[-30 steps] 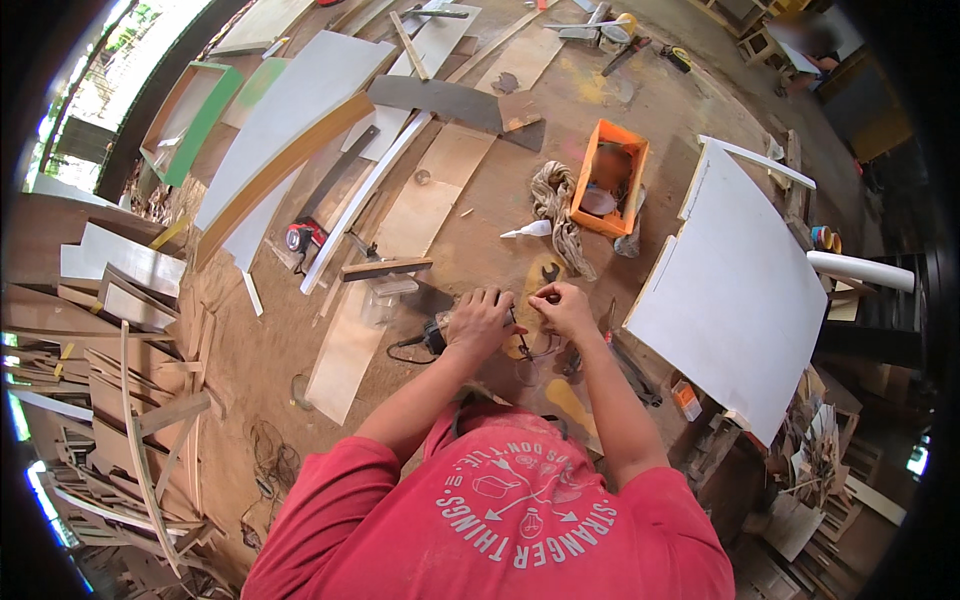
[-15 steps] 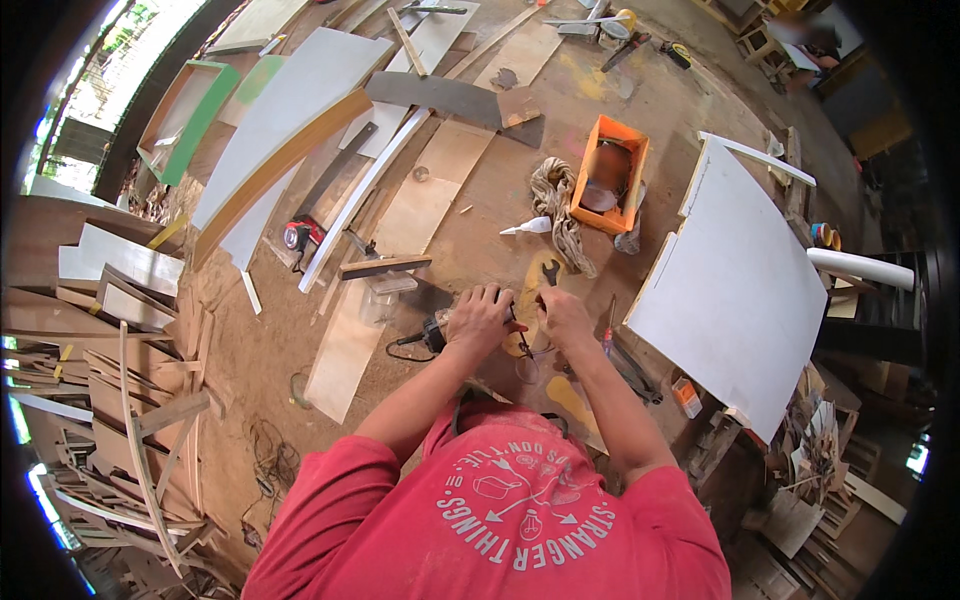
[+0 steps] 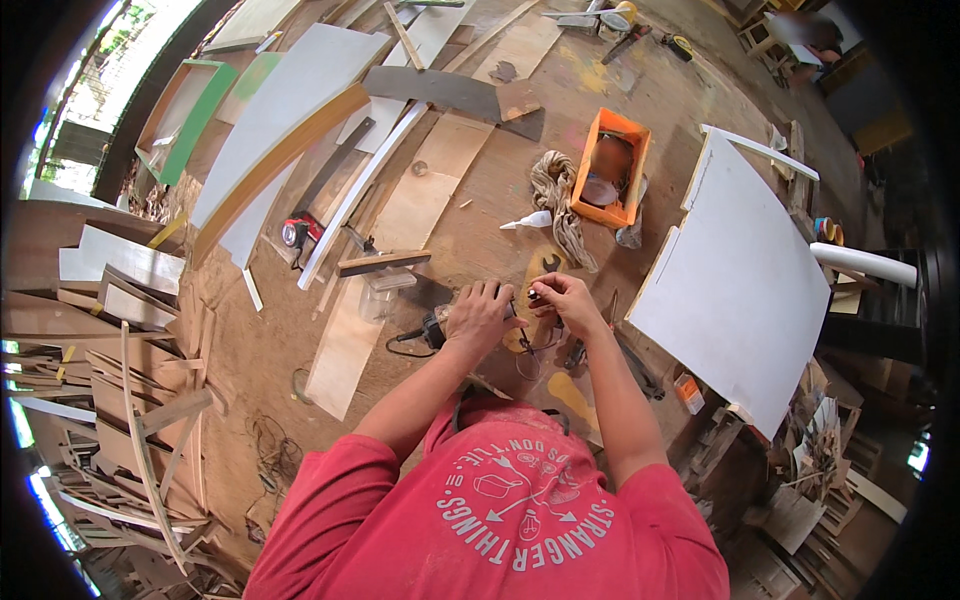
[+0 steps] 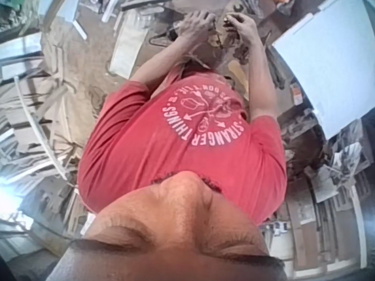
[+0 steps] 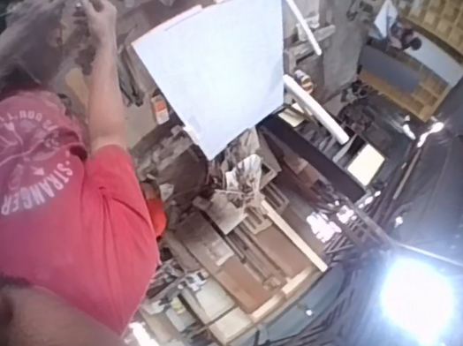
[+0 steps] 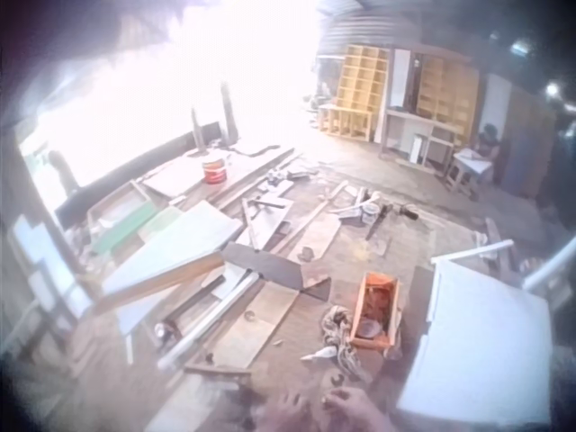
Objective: The person holds a small woodworking tool and uses a cloth to wipe various parts of its metal casing. The person then uses a screwdriver to tighten components on the tool before placing it down on the workbench.
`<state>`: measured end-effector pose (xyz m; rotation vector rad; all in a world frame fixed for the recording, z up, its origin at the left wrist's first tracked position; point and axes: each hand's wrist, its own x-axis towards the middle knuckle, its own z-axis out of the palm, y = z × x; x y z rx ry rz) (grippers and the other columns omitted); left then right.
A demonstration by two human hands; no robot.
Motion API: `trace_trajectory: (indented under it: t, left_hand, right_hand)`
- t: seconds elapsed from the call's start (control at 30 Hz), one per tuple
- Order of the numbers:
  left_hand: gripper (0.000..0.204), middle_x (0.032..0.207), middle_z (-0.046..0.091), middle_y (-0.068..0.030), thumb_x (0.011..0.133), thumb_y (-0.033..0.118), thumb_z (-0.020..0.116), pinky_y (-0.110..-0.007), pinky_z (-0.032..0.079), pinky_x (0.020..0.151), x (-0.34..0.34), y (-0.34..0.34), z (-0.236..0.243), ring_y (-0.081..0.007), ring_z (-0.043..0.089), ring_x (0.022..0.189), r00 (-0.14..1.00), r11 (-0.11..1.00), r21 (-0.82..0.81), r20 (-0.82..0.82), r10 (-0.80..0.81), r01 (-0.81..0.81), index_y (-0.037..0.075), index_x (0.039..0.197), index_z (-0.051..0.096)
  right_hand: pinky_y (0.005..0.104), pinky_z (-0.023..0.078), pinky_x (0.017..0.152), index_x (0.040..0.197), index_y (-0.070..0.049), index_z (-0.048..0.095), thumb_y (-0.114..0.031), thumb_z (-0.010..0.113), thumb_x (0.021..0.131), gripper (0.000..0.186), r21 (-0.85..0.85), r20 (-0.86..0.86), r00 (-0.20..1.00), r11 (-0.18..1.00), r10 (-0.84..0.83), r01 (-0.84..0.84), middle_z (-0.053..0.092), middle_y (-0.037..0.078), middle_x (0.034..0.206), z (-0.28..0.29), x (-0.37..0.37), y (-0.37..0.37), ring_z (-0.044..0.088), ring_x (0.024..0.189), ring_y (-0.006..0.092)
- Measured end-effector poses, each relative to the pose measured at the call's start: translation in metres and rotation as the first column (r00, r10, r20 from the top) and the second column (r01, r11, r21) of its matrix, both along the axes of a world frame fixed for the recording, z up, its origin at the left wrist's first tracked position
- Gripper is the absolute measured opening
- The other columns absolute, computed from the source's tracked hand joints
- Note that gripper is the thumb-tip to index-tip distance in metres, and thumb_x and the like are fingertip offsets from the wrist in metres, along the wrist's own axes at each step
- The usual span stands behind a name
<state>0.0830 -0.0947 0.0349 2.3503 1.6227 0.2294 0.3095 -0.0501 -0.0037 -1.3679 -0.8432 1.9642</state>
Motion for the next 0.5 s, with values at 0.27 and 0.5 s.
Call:
trace_trajectory:
  t: [0.27, 0.5]
  left_hand:
    - [0.065, 0.121, 0.067, -0.0092, 0.086, 0.058, 0.079, -0.045, 0.051, 0.098, 0.003, 0.001, -0.001, -0.0307, 0.065, 0.115, 1.0, 1.0, -0.002, -0.002, 0.002, -0.002, 0.013, 0.13, 0.064]
    - [0.074, 0.126, 0.067, -0.0105, 0.084, 0.056, 0.082, -0.045, 0.05, 0.1, 0.002, 0.001, 0.001, -0.0301, 0.064, 0.117, 1.0, 0.999, -0.034, -0.003, 0.023, -0.023, 0.008, 0.136, 0.059]
  right_hand:
    - [0.0311, 0.064, 0.073, 0.119, 0.002, 0.073, -0.018, 0.075, 0.105, 0.024, 0.025, 0.132, 0.981, 0.989, 0.144, -0.148, 0.078, 0.01, 0.099, -0.014, -0.016, 0.008, 0.078, 0.083, 0.017]
    - [0.0284, 0.061, 0.076, 0.12, 0.0, 0.074, -0.014, 0.078, 0.102, 0.023, 0.004, 0.097, 0.969, 0.973, 0.228, -0.23, 0.078, 0.006, 0.099, -0.009, -0.016, 0.014, 0.076, 0.085, 0.0125]
